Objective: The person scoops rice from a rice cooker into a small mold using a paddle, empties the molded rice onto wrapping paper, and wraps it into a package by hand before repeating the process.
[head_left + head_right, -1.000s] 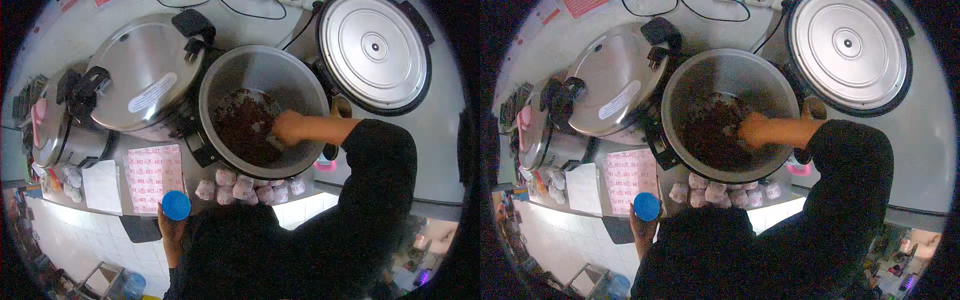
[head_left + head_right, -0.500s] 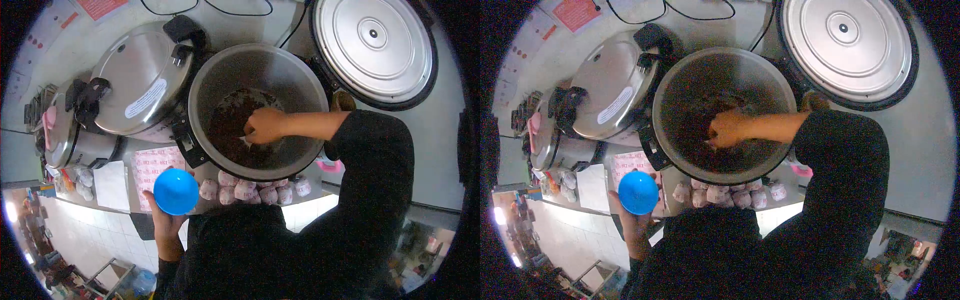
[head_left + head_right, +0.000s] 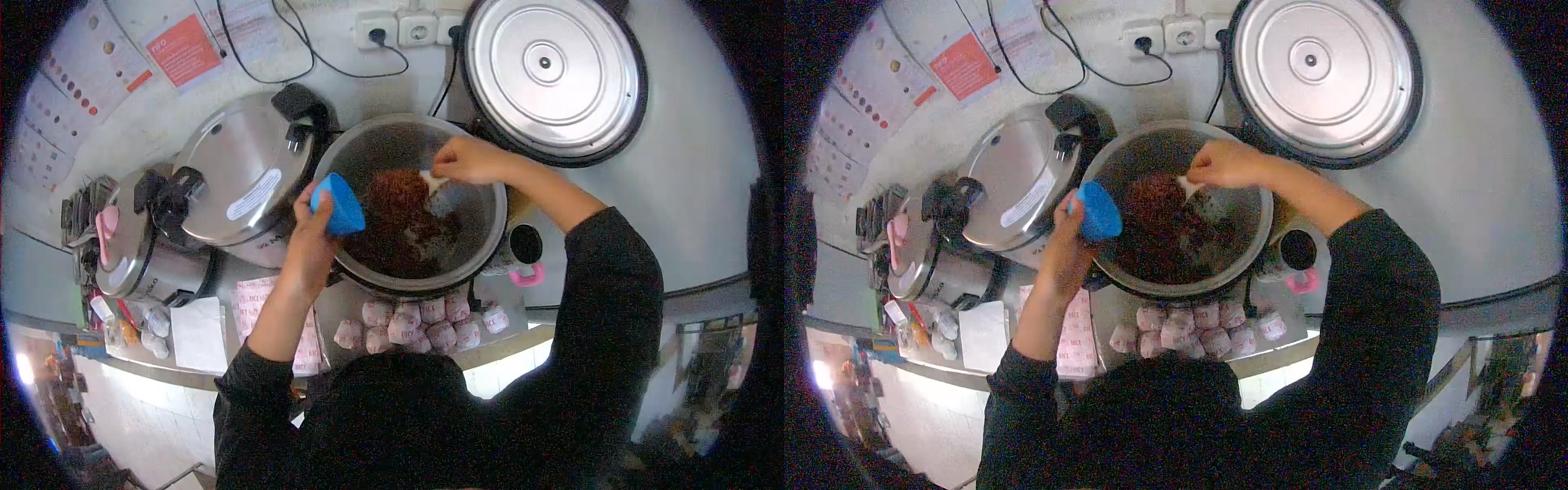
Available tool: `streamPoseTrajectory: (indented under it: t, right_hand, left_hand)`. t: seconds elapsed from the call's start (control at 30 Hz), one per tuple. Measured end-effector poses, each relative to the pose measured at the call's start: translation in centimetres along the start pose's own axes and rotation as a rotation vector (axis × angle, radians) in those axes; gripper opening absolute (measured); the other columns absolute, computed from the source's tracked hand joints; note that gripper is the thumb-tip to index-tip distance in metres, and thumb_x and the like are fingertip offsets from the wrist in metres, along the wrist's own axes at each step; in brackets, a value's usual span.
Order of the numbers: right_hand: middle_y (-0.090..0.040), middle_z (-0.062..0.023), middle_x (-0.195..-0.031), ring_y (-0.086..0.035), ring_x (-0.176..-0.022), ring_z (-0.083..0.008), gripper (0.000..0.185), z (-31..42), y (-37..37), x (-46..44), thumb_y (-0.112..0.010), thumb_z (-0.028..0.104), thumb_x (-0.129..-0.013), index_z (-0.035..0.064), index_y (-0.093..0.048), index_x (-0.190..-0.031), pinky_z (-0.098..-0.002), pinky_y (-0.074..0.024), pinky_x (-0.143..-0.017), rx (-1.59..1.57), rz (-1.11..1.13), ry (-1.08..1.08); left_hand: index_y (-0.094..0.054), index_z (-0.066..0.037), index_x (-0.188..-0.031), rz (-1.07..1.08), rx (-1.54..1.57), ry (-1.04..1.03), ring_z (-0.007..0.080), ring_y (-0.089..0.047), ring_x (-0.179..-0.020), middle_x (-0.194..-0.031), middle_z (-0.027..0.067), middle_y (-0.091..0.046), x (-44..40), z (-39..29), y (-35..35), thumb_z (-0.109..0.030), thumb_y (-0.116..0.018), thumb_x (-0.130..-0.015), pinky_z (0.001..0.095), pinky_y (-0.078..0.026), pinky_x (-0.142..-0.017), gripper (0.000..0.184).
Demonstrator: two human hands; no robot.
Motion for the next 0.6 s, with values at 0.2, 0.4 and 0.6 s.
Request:
streamPoseTrajectory:
  t: [0.2, 0.4, 0.6]
  right_hand:
    - [-0.069, -0.0248, -0.077, -0.07, -0.079, -0.0421, 0.024, 7.4, 2.1, 5.3, -0.058, 0.016, -0.088, -0.002, -0.073, -0.093, -0.0481, -0.056, -0.071, 0.379, -0.288, -0.02]
    - [-0.066, -0.0217, -0.094, -0.072, -0.078, -0.0382, 0.025, 11.7, -4.2, 9.5, -0.057, 0.005, -0.089, -0.006, -0.058, -0.112, -0.0458, -0.0594, -0.067, 0.469, -0.415, -0.021]
    - [-0.064, -0.0197, -0.086, -0.074, -0.071, -0.0323, 0.013, 12.8, -0.6, 10.0, -0.058, 0.006, -0.089, -0.0048, -0.061, -0.094, -0.0411, -0.0614, -0.057, 0.595, -0.647, 0.099]
  left_hand:
    - [-0.039, -0.006, -0.145, 0.278, 0.429, 0.101, 0.0289, -0.051, -0.129, -0.14, 0.0127, -0.05, -5.5, 5.8, -6.4, -0.044, -0.05, -0.106, 0.0495, -0.04, -0.112, 0.056]
    - [-0.047, -0.007, -0.139, 0.169, 0.598, 0.17, 0.0322, -0.054, -0.124, -0.136, 0.0137, -0.054, -5.6, 6.4, -7.9, -0.048, -0.037, -0.109, 0.0517, -0.044, -0.108, 0.052]
    - [-0.052, -0.008, -0.134, 0.233, 0.544, 0.231, 0.0313, -0.055, -0.124, -0.133, 0.0129, -0.059, -4.9, 5.2, -6.6, -0.048, -0.036, -0.109, 0.0501, -0.044, -0.105, 0.05]
Point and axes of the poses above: each hand's wrist, its own x-axis away from the middle knuckle, its own y-axis out of the back of the hand, z = x × y, the point moved 7 cm from there along -x, towards the middle knuckle
